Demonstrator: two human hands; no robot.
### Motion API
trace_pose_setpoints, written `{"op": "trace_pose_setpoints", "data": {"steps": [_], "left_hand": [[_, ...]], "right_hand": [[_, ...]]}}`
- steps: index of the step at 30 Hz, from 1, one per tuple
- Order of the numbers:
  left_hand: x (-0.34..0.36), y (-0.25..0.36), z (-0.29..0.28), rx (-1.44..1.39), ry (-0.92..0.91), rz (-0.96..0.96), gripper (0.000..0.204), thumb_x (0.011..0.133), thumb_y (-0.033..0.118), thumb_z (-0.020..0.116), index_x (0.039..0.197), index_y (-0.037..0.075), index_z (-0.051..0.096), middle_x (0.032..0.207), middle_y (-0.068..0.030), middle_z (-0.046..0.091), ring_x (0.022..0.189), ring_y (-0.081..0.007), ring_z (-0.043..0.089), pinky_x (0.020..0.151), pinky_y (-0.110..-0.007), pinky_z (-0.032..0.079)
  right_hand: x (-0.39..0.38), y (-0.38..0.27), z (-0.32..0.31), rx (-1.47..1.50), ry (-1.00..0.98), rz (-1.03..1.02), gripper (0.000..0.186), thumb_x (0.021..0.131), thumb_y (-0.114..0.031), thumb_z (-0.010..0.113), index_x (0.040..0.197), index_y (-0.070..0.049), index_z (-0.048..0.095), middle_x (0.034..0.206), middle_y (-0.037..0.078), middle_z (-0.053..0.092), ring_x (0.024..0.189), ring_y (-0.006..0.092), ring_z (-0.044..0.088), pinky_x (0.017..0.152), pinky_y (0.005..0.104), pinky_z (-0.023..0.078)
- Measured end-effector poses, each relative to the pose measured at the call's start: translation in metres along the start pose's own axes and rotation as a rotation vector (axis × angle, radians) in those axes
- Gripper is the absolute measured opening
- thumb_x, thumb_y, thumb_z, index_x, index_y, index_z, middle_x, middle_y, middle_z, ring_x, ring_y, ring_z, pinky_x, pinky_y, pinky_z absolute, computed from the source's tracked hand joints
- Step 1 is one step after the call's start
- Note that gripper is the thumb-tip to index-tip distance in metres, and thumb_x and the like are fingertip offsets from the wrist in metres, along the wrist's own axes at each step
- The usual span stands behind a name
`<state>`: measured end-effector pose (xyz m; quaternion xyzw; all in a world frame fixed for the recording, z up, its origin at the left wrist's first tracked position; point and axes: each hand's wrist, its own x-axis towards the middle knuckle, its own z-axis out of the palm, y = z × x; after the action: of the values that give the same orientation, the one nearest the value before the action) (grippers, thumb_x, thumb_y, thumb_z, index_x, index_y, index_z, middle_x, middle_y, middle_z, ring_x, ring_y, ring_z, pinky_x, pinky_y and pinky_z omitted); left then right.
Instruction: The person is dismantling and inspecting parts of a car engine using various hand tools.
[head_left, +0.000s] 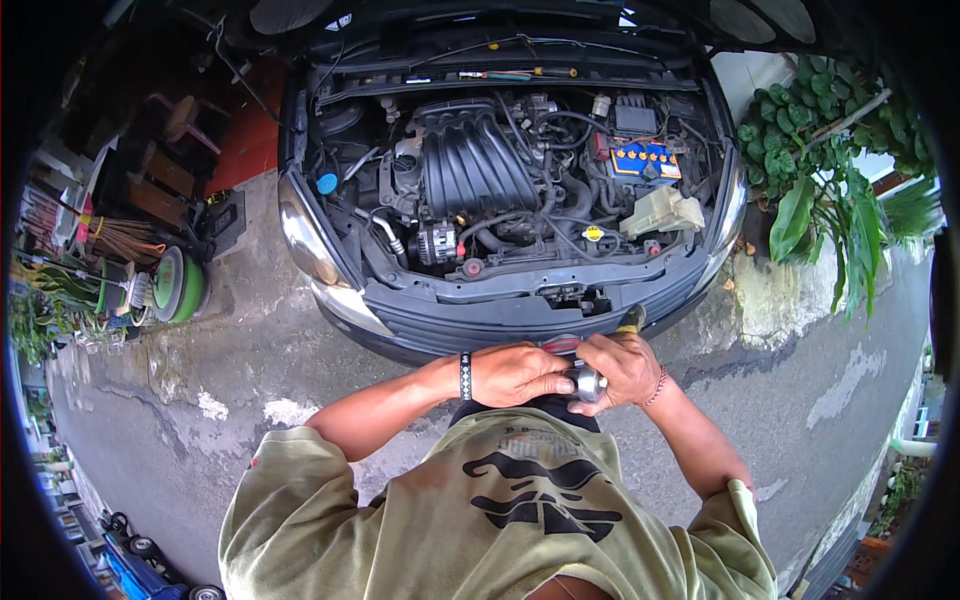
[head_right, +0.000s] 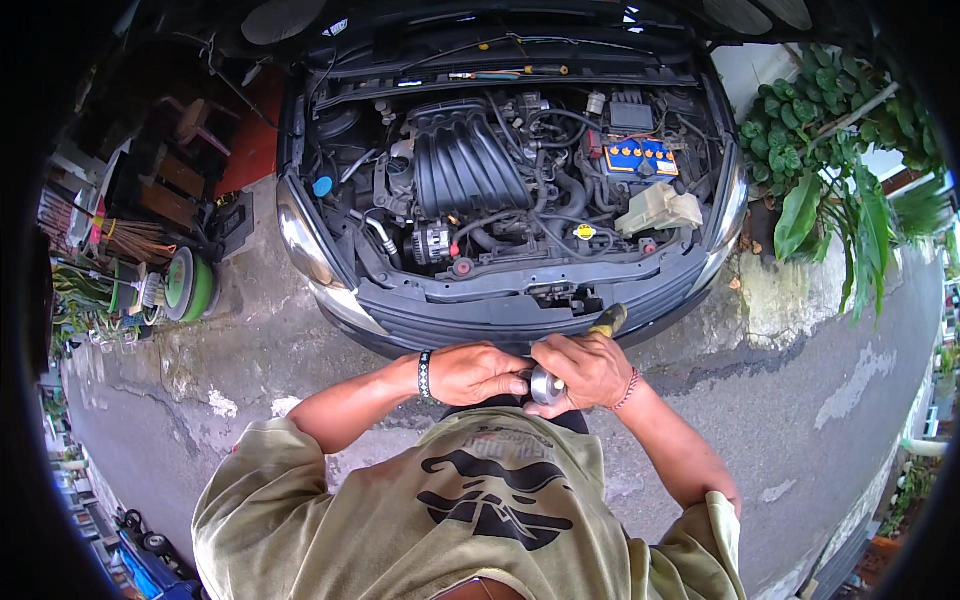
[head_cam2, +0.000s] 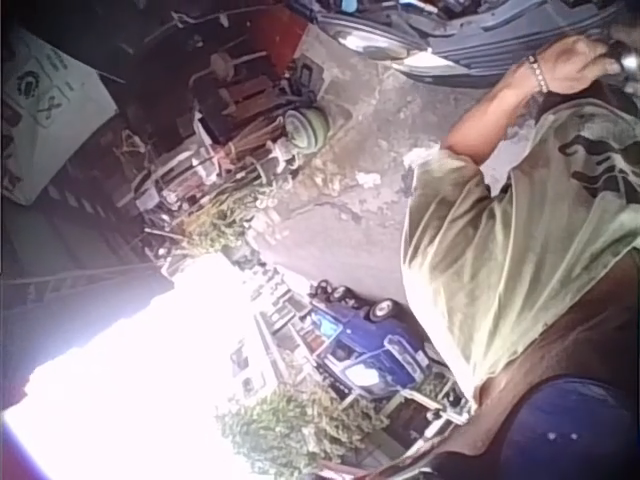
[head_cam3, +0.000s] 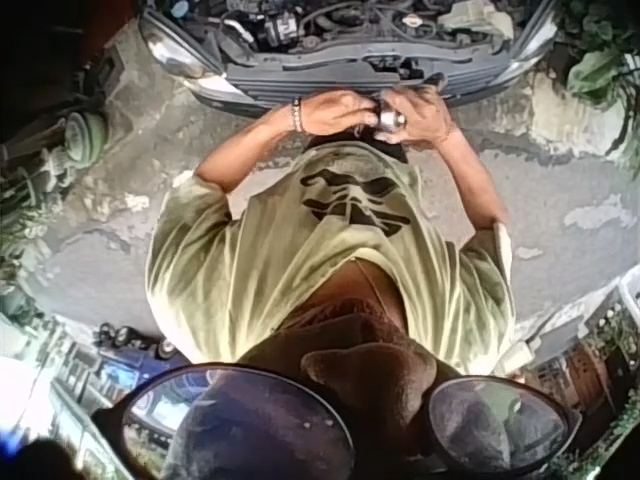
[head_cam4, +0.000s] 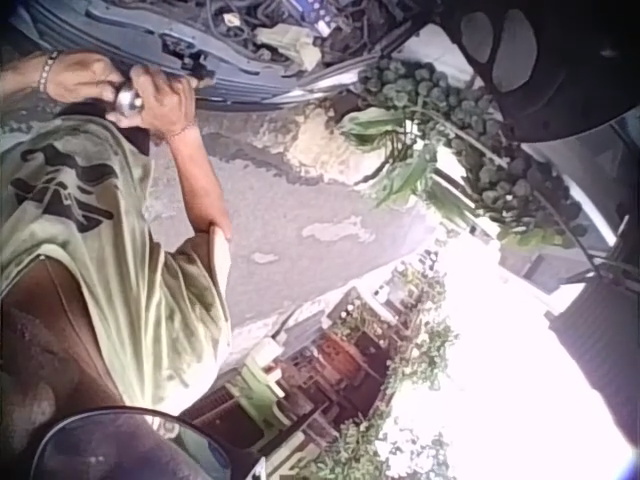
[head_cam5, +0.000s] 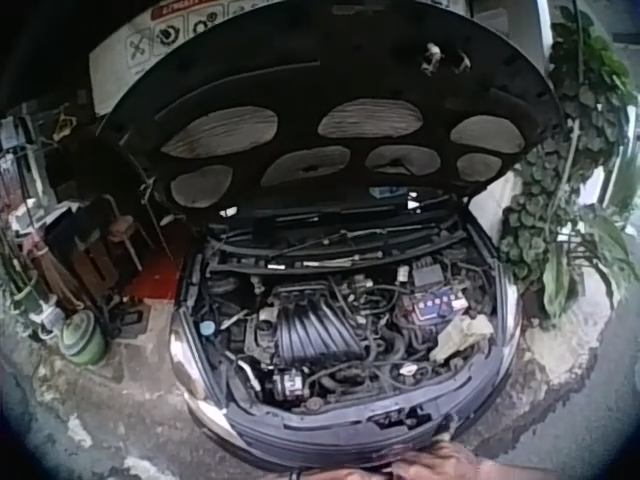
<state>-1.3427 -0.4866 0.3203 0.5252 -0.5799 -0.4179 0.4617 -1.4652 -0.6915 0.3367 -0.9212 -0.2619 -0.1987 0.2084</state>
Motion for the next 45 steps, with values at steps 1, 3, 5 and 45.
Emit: {"op": "trace_pose_setpoints", "data": {"steps": [1, 3, 5, 45], "left_hand": [[0.005, -0.003, 0.001, -0.049, 0.000, 0.064, 0.037, 0.104, 0.033, 0.047, 0.093, 0.000, 0.058, 0.062, -0.0154, 0.053, 0.056, -0.0329, 0.051, 0.059, -0.042, 0.042], [0.014, -0.018, -0.002, -0.245, -0.201, -0.044, 0.038, 0.104, 0.034, 0.047, 0.091, 0.000, 0.057, 0.062, -0.0128, 0.051, 0.056, -0.0279, 0.050, 0.059, -0.041, 0.042], [0.027, -0.029, -0.006, -0.584, -0.511, -0.318, 0.034, 0.103, 0.031, 0.050, 0.097, -0.002, 0.058, 0.076, -0.0132, 0.060, 0.065, -0.0212, 0.054, 0.064, -0.038, 0.045], [0.380, -0.195, -0.173, 0.043, 1.147, -0.093, 0.048, 0.087, 0.009, 0.070, 0.130, 0.001, 0.053, 0.076, -0.0137, 0.067, 0.069, -0.0213, 0.068, 0.066, -0.032, 0.053]], "right_hand": [[0.004, 0.005, -0.004, -0.005, -0.001, -0.068, 0.071, 0.067, -0.063, 0.077, 0.107, -0.006, 0.059, 0.085, 0.007, 0.062, 0.067, 0.0234, 0.066, 0.058, 0.0327, 0.052], [0.008, 0.015, -0.012, -0.001, 0.000, -0.136, 0.072, 0.066, -0.064, 0.077, 0.106, -0.006, 0.059, 0.084, 0.006, 0.062, 0.067, 0.0227, 0.066, 0.058, 0.0321, 0.052], [0.009, 0.027, -0.018, -0.041, -0.048, -0.315, 0.072, 0.065, -0.064, 0.077, 0.106, -0.008, 0.059, 0.083, 0.006, 0.060, 0.066, 0.0232, 0.066, 0.061, 0.0315, 0.053], [0.102, 0.679, 0.103, 1.609, 0.032, 1.487, 0.037, 0.103, -0.041, 0.034, 0.108, -0.006, 0.044, 0.068, 0.008, 0.050, 0.051, 0.0145, 0.045, 0.042, 0.0292, 0.036]]}}
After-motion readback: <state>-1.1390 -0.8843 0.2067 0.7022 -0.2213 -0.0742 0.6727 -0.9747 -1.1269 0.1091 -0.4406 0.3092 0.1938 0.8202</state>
